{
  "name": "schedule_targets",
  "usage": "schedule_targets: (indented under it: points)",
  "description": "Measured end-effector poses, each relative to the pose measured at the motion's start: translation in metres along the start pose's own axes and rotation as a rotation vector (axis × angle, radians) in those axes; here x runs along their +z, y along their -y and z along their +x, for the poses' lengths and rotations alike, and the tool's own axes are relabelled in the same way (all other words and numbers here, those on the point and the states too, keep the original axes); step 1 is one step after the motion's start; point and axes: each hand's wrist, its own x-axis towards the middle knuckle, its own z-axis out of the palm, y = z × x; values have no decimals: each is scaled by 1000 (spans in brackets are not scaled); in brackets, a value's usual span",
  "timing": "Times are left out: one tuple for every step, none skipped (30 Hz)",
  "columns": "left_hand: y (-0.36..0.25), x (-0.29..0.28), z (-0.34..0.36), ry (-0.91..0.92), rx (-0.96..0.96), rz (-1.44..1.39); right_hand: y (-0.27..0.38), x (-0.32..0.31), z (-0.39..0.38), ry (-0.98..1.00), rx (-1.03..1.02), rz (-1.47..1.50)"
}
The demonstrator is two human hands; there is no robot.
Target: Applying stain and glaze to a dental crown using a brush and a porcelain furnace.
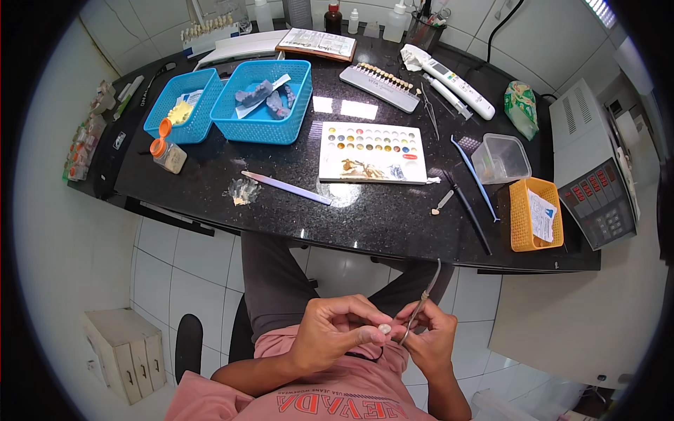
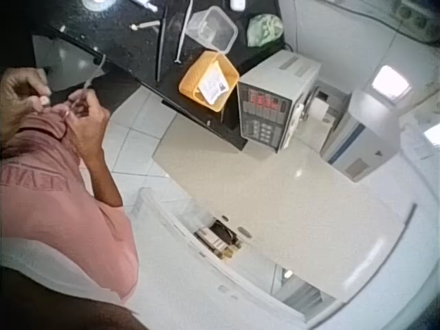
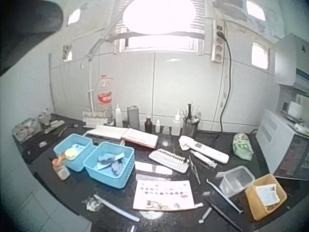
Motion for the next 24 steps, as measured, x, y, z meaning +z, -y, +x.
schedule_targets:
  points:
    - [0,-1,0,-3,-3,-2,-2,-1,-2,3,4,0]
    - [0,-1,-1,-6,-11,-9,-4,-1,-3,11,5,-7]
    - [0,-2,-1,-9,-19,-17,-6,-2,-5,19,6,-14]
    - [1,-2,-1,-11,-22,-19,-6,-3,-6,21,9,-14]
    - [1,-3,-1,-2,-17,-32,-7,-6,-7,62,-56,-55]
    - [1,-3,-1,9,-11,-44,-7,-8,-8,102,-122,-96]
    - [0,-4,-1,8,-14,-44,-6,-11,-9,102,-120,-95]
    - [-1,-4,0,6,-27,-61,-3,-13,-11,136,-155,-146]
    - [-1,-4,0,4,-41,-77,0,-16,-12,169,-189,-196]
    - [-1,-6,0,5,-44,-74,2,-18,-14,167,-188,-194]
    - [-1,-9,0,29,-56,-128,3,-21,-15,175,-212,-229]
    - [-1,-11,0,53,-68,-182,5,-23,-17,182,-234,-264]
    - [-1,-11,-1,55,-73,-179,7,-23,-18,179,-232,-261]
    - [-2,-11,-1,32,-85,-154,11,-24,-19,169,-232,-329]
    - [-3,-11,-1,10,-98,-129,13,-24,-19,160,-232,-396]
    - [-2,-11,-1,12,-103,-127,15,-25,-18,156,-229,-394]
    - [-1,-11,-2,-2,-79,-89,17,-24,-18,148,-259,-443]
    - [0,-11,-2,-16,-56,-51,18,-24,-17,140,-289,-492]
    - [0,-10,-2,-14,-59,-50,18,-25,-16,138,-287,-491]
    - [-1,-10,-2,-13,-36,-54,19,-25,-16,130,-295,-519]
    - [-1,-9,-3,-13,-12,-58,19,-25,-16,122,-304,-547]
    - [-2,-9,-2,-12,-14,-57,20,-25,-16,121,-303,-546]
    - [-2,-9,-2,-8,-8,-47,21,-25,-16,120,-306,-554]
    - [-2,-9,-2,-6,-2,-36,21,-25,-16,119,-309,-563]
